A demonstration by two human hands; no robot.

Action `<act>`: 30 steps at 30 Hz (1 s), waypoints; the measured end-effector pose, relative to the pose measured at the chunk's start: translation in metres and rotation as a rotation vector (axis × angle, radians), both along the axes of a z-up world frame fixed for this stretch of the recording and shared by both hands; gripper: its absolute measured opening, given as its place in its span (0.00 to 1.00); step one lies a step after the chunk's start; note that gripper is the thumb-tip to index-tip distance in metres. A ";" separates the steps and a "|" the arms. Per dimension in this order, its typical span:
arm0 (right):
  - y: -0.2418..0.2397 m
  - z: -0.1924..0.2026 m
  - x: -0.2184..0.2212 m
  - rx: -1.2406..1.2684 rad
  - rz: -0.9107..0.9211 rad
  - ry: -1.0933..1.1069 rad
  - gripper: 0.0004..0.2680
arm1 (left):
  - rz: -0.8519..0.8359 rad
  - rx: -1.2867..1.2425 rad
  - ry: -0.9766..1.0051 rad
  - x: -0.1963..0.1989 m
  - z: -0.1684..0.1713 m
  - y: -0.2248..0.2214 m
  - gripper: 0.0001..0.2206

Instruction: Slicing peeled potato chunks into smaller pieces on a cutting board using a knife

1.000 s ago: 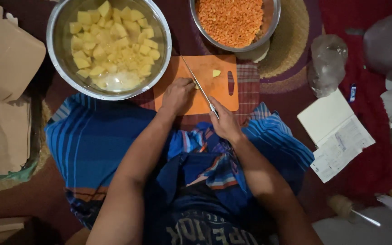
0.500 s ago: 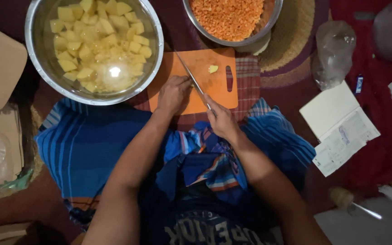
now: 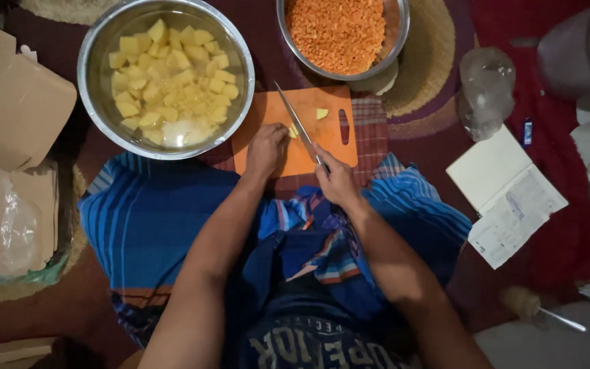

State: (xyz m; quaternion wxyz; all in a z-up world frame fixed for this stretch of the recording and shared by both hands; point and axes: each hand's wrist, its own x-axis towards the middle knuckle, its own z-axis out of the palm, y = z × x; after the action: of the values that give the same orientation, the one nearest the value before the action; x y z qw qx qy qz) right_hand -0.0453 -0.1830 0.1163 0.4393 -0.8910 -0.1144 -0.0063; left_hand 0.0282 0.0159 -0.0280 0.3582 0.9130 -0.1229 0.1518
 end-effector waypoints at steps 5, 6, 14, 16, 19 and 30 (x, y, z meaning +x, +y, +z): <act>0.002 0.004 -0.003 -0.015 0.040 0.006 0.20 | -0.010 0.027 -0.076 -0.001 0.014 0.003 0.05; 0.004 0.003 -0.004 -0.017 0.046 0.008 0.20 | -0.002 0.041 -0.096 -0.001 0.012 0.003 0.05; 0.005 0.005 0.001 -0.013 0.048 0.072 0.21 | -0.017 0.044 -0.074 -0.001 0.037 0.003 0.05; 0.005 0.003 0.003 -0.009 0.059 0.083 0.21 | -0.031 0.040 -0.066 -0.001 0.042 0.003 0.05; 0.005 -0.006 0.004 -0.011 0.055 0.098 0.21 | -0.037 0.031 -0.043 -0.001 0.052 0.005 0.05; 0.006 -0.005 0.011 0.058 -0.044 0.164 0.20 | -0.089 -0.034 -0.072 -0.003 0.066 0.008 0.04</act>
State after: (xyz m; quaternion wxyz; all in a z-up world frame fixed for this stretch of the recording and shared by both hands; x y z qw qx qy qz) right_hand -0.0345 -0.1767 0.1116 0.4727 -0.8777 -0.0580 0.0537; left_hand 0.0248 0.0234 0.0382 0.3754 0.8944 -0.1736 0.1704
